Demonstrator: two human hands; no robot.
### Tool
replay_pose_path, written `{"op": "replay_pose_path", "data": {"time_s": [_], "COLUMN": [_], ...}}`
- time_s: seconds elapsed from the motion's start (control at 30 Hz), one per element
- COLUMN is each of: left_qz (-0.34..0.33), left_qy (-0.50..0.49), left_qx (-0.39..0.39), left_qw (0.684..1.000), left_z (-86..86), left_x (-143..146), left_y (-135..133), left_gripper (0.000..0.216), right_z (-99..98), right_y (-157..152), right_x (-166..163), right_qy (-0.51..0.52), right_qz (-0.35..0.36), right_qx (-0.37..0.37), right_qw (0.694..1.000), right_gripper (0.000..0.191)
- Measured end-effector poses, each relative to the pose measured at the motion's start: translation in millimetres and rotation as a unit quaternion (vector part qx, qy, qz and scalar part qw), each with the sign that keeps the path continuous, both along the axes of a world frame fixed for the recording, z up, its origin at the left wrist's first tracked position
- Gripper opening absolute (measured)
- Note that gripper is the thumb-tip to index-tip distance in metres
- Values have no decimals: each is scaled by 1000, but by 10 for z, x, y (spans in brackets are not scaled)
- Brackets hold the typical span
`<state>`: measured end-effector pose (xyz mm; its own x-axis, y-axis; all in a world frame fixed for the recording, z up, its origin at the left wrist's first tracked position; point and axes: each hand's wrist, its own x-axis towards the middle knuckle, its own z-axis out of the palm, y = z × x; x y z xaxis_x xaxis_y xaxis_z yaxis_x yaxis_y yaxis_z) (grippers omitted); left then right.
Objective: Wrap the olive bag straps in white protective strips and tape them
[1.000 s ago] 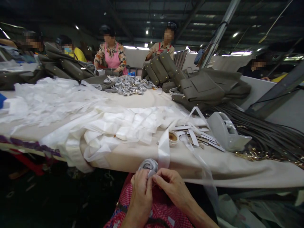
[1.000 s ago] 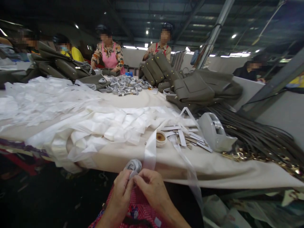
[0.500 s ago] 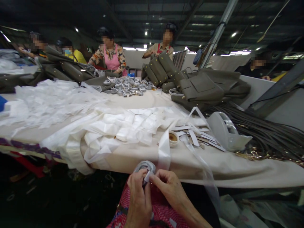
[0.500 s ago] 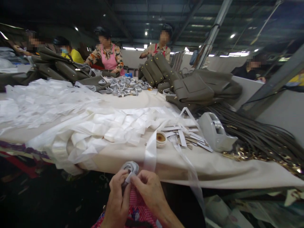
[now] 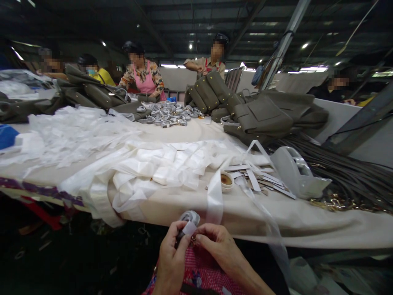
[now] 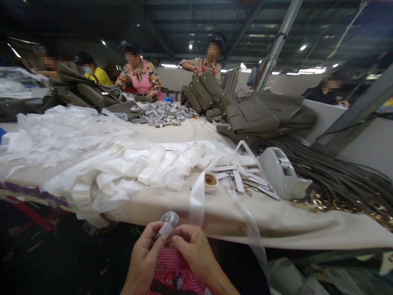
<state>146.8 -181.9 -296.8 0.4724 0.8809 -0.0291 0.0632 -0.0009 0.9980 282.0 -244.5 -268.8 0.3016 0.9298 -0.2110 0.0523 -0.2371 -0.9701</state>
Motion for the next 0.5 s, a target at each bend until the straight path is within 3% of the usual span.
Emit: {"op": "replay_pose_path", "data": {"time_s": [0.13, 0.27, 0.5], "left_qz": [-4, -22, -6], "left_qy": [-38, -4, 56], "left_qx": [-56, -33, 45], "left_qw": [998, 999, 997], "left_z": [89, 108, -175], "left_x": [15, -21, -98], "left_y": [-17, -25, -12], "left_gripper": [31, 34, 39], "right_z": [-63, -148, -194], "right_y": [35, 34, 39], "right_x": [1, 4, 5], "right_qy": [54, 12, 28], "right_qz": [-21, -50, -68], "right_qx": [-1, 17, 48], "right_qw": [998, 999, 996], "right_gripper": [26, 24, 28]}}
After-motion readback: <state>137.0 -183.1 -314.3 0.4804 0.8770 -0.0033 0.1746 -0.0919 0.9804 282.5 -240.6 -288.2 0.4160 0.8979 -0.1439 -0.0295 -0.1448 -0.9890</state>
